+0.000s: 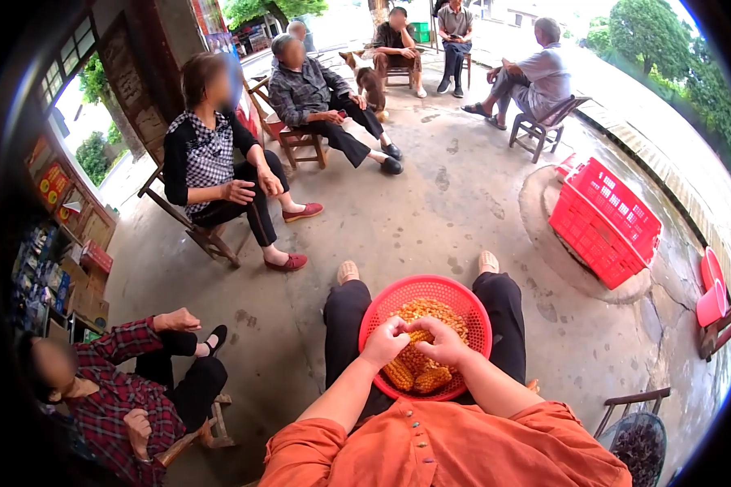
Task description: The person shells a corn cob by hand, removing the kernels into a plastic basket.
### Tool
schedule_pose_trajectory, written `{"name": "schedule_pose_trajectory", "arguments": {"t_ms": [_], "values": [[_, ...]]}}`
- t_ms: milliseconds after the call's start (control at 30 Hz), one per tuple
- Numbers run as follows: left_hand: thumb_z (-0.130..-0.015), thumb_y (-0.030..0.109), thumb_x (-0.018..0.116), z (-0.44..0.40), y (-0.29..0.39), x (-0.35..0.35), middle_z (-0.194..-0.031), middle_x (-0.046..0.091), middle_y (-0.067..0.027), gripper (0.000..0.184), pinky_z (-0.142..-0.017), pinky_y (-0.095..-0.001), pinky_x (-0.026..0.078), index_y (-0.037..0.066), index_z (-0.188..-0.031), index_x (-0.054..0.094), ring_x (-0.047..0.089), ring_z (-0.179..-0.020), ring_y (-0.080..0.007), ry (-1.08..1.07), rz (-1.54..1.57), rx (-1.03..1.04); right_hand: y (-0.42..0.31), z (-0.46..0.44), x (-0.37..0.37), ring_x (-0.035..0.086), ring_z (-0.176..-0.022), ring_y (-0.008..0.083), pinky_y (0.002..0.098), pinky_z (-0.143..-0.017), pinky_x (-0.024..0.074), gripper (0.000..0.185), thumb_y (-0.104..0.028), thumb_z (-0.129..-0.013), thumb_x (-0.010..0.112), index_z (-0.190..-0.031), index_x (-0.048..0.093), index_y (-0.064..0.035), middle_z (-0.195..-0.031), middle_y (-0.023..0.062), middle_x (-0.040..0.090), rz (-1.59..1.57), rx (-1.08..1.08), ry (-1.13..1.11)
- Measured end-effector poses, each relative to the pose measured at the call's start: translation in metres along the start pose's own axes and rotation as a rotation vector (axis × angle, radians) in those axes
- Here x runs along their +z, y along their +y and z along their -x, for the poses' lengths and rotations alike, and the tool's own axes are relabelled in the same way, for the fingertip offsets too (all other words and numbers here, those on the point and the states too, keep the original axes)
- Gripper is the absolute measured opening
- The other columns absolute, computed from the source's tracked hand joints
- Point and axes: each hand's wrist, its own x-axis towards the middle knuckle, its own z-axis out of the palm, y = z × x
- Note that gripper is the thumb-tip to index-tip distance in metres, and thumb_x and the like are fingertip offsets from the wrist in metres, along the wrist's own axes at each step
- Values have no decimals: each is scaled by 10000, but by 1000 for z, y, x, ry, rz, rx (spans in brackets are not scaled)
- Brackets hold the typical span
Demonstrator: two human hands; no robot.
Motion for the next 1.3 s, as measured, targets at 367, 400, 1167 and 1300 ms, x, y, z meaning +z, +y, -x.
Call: {"name": "schedule_pose_trajectory", "arguments": {"t_ms": [367, 400, 1167, 1300], "values": [[-842, -39, 500, -3, -10, -6, -889, 573, 22, 217, -672, -195, 433, 47, -1028, 574, 544, -786, -37, -6, 6, 15, -2, 1, 3, 590, -1079, 266, 351, -969, 443, 360, -116, -818, 662, -1165, 604, -41, -1128, 140, 615, -12, 10, 40], [-842, -39, 500, -4, -12, -6, -889, 573, 22, 217, -672, -195, 433, 47, -1028, 574, 544, -786, -37, -5, 5, 16, -3, 1, 2, 574, -1097, 224, 335, -976, 437, 371, -106, -830, 662, -1187, 588, -35, -1146, 113, 607, -26, 24, 21], [-969, 119, 536, 2, 9, 2, -795, 569, 30, 59, -589, -202, 451, 78, -977, 579, 525, -639, -43, 91, 103, -41, -6, -2, 0, 544, -1084, 118, 273, -966, 430, 366, -92, -848, 679, -1195, 579, -29, -1145, 41, 604, -393, 312, 69], [-981, 167, 555, 0, 8, 0, -782, 567, 29, 94, -587, -206, 448, 79, -962, 580, 522, -631, -48, 52, 87, -40, 0, -1, 2, 552, -1105, 148, 291, -975, 431, 378, -93, -843, 680, -1198, 575, -21, -1156, 65, 605, -325, 196, 71]]}}
